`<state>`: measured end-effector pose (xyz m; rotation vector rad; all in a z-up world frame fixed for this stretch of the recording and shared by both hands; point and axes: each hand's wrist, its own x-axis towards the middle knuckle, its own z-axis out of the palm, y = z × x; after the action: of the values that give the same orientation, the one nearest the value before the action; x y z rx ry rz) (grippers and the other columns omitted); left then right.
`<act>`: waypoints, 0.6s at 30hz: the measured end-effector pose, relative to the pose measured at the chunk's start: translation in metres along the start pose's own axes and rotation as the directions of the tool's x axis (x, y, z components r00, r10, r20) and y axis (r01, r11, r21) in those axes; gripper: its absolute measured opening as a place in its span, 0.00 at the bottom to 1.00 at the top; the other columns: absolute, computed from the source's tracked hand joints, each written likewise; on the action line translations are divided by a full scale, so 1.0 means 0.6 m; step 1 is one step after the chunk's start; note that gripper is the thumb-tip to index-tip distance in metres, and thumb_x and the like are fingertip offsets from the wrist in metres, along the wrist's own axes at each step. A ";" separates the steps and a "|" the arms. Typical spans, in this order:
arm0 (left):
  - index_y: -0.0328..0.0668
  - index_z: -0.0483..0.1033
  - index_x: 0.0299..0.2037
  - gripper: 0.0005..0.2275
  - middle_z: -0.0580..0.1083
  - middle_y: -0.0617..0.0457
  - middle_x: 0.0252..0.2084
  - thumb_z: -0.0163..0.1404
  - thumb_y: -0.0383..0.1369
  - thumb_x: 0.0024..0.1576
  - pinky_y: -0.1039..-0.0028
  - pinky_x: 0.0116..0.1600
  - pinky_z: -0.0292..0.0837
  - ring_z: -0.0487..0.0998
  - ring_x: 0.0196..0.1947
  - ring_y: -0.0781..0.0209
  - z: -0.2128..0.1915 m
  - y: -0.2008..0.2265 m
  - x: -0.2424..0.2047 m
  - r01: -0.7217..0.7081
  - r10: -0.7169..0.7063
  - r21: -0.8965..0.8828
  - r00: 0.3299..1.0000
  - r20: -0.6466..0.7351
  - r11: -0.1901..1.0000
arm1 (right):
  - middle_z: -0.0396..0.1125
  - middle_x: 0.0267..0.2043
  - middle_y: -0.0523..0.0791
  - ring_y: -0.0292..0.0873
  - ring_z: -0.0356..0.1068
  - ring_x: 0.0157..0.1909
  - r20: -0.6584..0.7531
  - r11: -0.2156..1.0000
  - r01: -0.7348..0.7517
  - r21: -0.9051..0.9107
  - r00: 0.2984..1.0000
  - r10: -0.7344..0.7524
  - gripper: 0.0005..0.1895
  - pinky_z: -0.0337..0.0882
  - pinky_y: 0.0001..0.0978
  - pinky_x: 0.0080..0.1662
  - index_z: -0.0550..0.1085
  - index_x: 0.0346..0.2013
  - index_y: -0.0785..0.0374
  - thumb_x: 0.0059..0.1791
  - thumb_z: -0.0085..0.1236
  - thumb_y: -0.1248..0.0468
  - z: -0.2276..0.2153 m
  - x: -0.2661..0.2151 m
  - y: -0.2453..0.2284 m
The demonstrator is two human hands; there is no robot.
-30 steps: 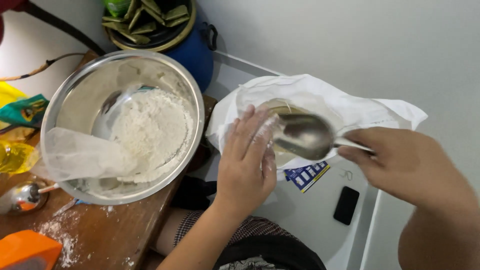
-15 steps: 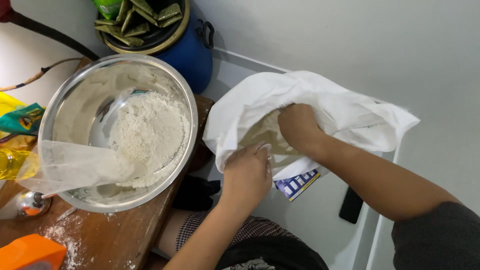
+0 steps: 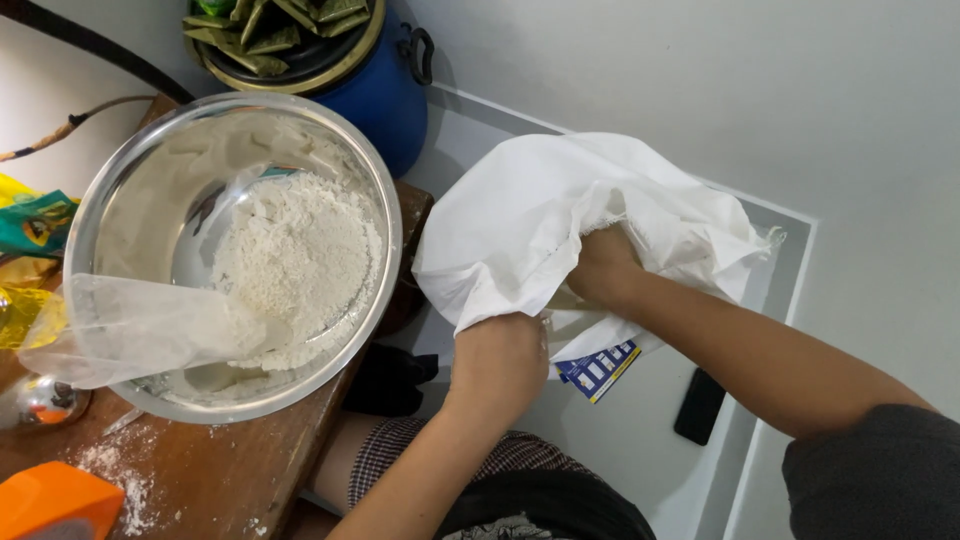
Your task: Packing white powder from a large sack into smaller plastic bags using a scoop and a scale for measurement.
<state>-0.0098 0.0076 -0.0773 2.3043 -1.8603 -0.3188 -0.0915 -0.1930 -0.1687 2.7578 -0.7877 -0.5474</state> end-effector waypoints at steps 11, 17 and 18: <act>0.22 0.74 0.54 0.16 0.78 0.35 0.28 0.51 0.28 0.58 0.62 0.33 0.80 0.83 0.30 0.45 -0.108 0.019 -0.007 0.041 -0.037 -0.092 0.998 0.048 0.995 | 0.69 0.19 0.45 0.41 0.73 0.23 0.044 0.954 0.079 0.291 0.994 -0.096 0.11 0.70 0.32 0.22 0.78 0.25 0.61 0.49 0.53 0.63 -0.044 -0.044 -0.004; 0.19 0.63 0.66 0.28 0.78 0.27 0.39 0.53 0.28 0.57 0.58 0.36 0.82 0.84 0.35 0.41 -0.115 0.013 -0.009 0.099 -0.088 -0.166 0.993 0.076 0.981 | 0.69 0.16 0.48 0.44 0.72 0.19 0.070 0.876 0.088 0.474 0.988 -0.137 0.13 0.69 0.32 0.20 0.78 0.22 0.64 0.48 0.51 0.64 -0.156 -0.095 -0.014; 0.18 0.64 0.66 0.27 0.78 0.25 0.41 0.54 0.27 0.56 0.57 0.36 0.82 0.84 0.36 0.40 -0.115 0.012 -0.009 0.107 -0.092 -0.186 0.992 0.088 0.977 | 0.69 0.16 0.49 0.43 0.71 0.19 0.088 0.856 0.067 0.512 0.988 -0.130 0.13 0.69 0.31 0.20 0.78 0.22 0.65 0.48 0.50 0.64 -0.137 -0.092 -0.015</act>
<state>0.0008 0.0109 -0.0086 2.2879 -1.6698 -0.5829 -0.0968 -0.1466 -0.0809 3.2933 -0.9357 -0.6013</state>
